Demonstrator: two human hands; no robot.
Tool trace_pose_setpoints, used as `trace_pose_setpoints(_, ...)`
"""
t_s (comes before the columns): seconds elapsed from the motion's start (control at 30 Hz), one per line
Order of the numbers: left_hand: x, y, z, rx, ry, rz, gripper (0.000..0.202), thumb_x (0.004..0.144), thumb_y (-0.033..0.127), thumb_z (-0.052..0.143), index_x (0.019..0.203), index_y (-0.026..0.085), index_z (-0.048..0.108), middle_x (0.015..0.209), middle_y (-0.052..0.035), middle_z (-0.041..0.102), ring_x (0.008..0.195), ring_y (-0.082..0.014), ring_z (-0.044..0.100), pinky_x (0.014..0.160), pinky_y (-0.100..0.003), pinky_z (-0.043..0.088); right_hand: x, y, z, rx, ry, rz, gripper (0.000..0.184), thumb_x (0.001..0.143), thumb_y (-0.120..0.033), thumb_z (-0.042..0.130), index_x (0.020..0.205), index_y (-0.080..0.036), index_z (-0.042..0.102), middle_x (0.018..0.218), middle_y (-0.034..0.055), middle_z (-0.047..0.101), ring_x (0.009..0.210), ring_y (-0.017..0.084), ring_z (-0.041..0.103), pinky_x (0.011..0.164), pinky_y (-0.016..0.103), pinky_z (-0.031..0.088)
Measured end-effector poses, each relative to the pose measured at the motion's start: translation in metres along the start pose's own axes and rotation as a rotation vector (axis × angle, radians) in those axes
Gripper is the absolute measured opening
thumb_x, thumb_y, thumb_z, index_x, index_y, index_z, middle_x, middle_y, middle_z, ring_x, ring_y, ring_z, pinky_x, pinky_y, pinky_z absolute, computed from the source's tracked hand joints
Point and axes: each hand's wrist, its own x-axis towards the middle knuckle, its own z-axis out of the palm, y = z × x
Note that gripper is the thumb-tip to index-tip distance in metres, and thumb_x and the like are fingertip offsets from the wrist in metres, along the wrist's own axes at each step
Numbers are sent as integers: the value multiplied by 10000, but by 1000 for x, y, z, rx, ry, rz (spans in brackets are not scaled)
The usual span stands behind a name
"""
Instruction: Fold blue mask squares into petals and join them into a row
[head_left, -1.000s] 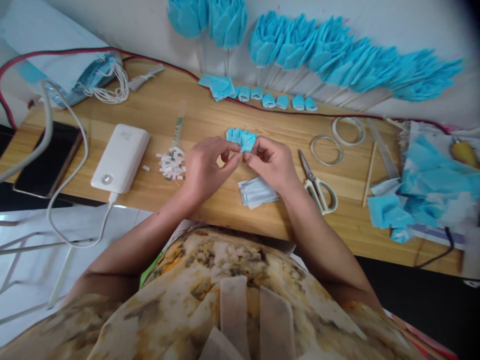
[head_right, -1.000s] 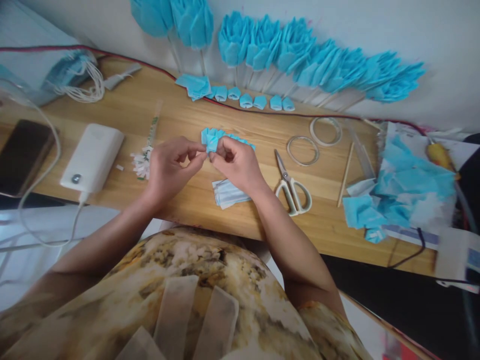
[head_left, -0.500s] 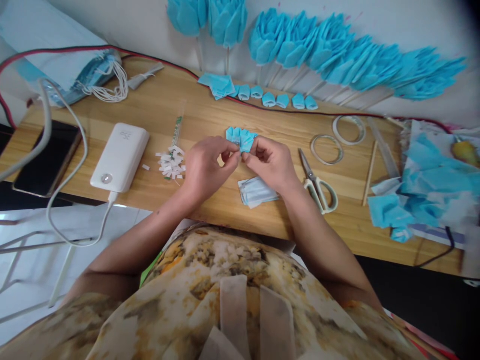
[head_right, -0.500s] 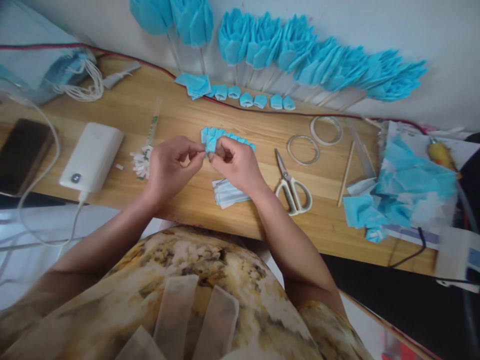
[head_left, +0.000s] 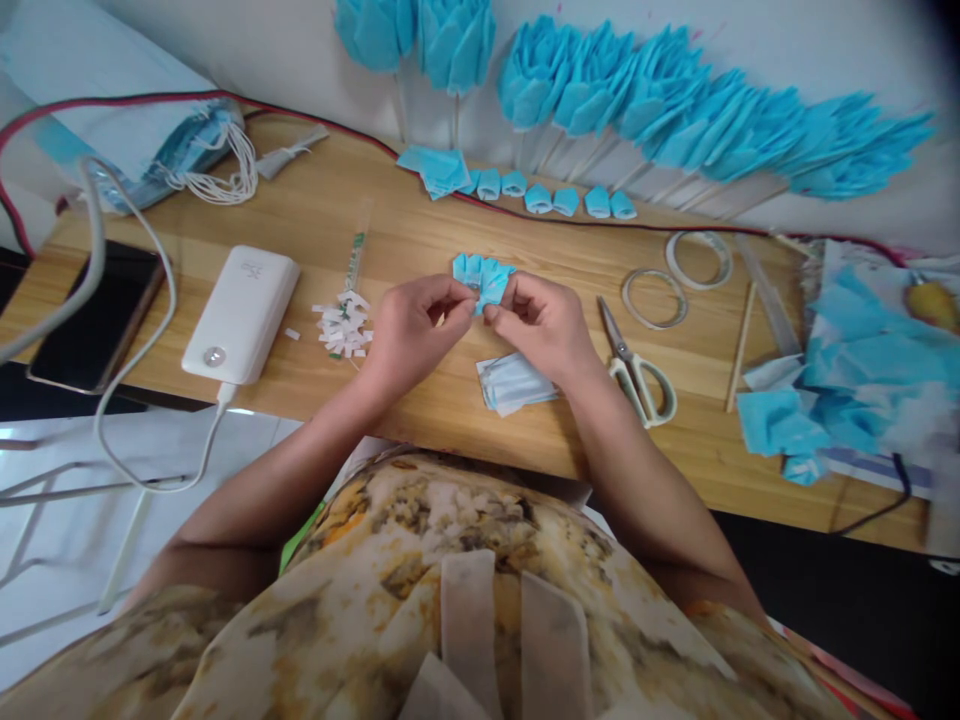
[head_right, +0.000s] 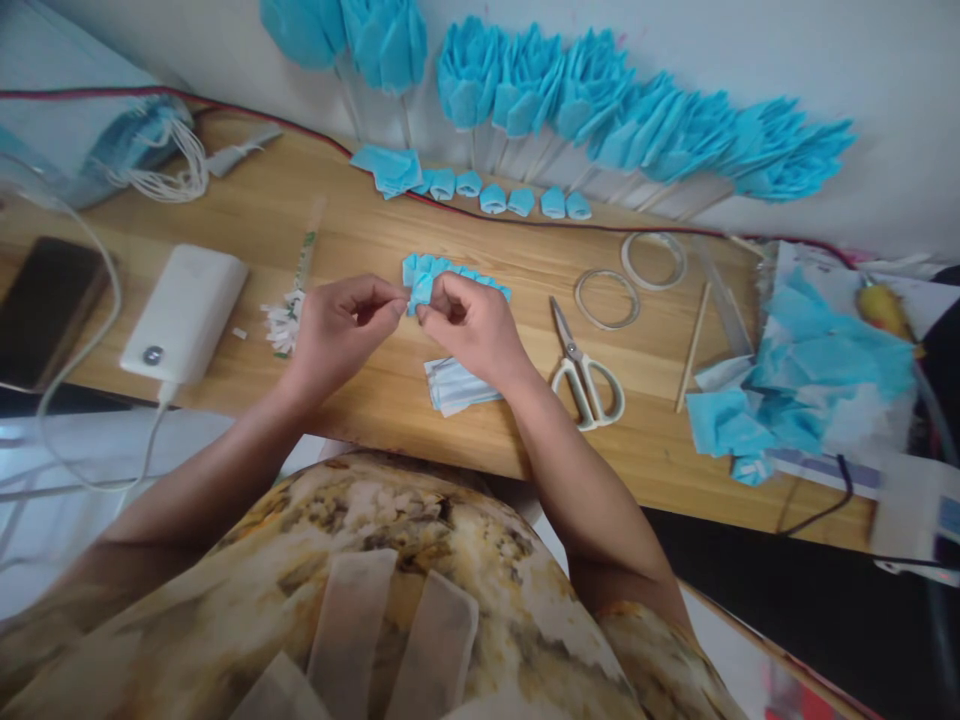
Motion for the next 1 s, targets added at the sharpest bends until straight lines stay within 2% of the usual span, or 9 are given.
trace_pose_setpoints(0.13, 1, -1, -3, -53, -22, 5, 167, 873, 225, 605, 737, 180, 692, 631, 16, 594, 574, -101, 443, 566, -264, 347, 0, -2, -1, 93, -2, 47, 304, 797, -269, 662, 619, -227, 418, 575, -56, 447, 571, 90, 394, 551, 267, 293)
trace_pose_setpoints(0.27, 5, -8, -7, -160, 61, -51, 128, 890, 320, 685, 884, 193, 697, 753, -7, 651, 658, -123, 539, 611, -261, 408, 0, -5, -3, 192, -60, 105, 306, 819, -286, 680, 629, -228, 447, 579, -42, 559, 580, 103, 508, 582, 269, 383)
trace_pose_setpoints(0.33, 7, -10, -8, -238, 41, -85, 199, 888, 383, 709, 938, 192, 688, 795, -15, 655, 688, -129, 561, 628, -260, 427, 0, -6, -3, 222, -84, 112, 316, 827, -302, 696, 634, -227, 457, 592, -38, 588, 586, 105, 534, 596, 271, 415)
trace_pose_setpoints(0.43, 9, -9, -8, -342, -120, -146, 240, 862, 415, 717, 855, 179, 680, 769, -7, 634, 662, -116, 520, 613, -255, 409, -1, -6, -3, 237, -94, 104, 348, 832, -329, 727, 627, -225, 466, 593, -40, 595, 580, 100, 537, 591, 265, 434)
trace_pose_setpoints(0.5, 8, -6, -7, -384, -161, -179, 224, 819, 375, 735, 763, 175, 649, 708, 13, 586, 627, -101, 462, 588, -250, 372, -1, -5, -4, 248, -95, 102, 339, 841, -338, 730, 631, -220, 492, 616, -36, 616, 583, 96, 545, 593, 262, 447)
trace_pose_setpoints(0.63, 7, -4, -3, -385, -86, -195, 173, 802, 280, 699, 702, 179, 600, 650, 33, 518, 603, -91, 405, 571, -249, 327, -1, -6, -4, 292, -97, 103, 254, 866, -360, 705, 706, -212, 576, 691, -21, 672, 601, 97, 576, 611, 266, 470)
trace_pose_setpoints(0.83, 3, -1, 4, -386, -62, -183, 198, 795, 269, 683, 663, 184, 562, 621, 31, 479, 608, -99, 395, 573, -257, 304, 0, -5, 1, 245, -56, 137, 278, 788, -302, 725, 656, -230, 491, 557, -63, 531, 537, 85, 463, 526, 254, 352)
trace_pose_setpoints(0.9, 2, 0, 5, -388, -51, -183, 205, 789, 266, 688, 650, 185, 561, 613, 32, 471, 603, -99, 383, 570, -261, 293, 0, -4, 1, 232, -38, 147, 273, 771, -279, 705, 638, -229, 472, 559, -60, 534, 535, 83, 454, 522, 254, 340)
trace_pose_setpoints(1.0, 1, 1, 4, -416, -64, -211, 201, 796, 272, 686, 642, 183, 592, 615, 24, 506, 598, -101, 386, 573, -265, 305, 0, -4, 0, 240, -44, 162, 249, 772, -271, 689, 637, -227, 484, 584, -48, 586, 552, 89, 497, 544, 256, 382)
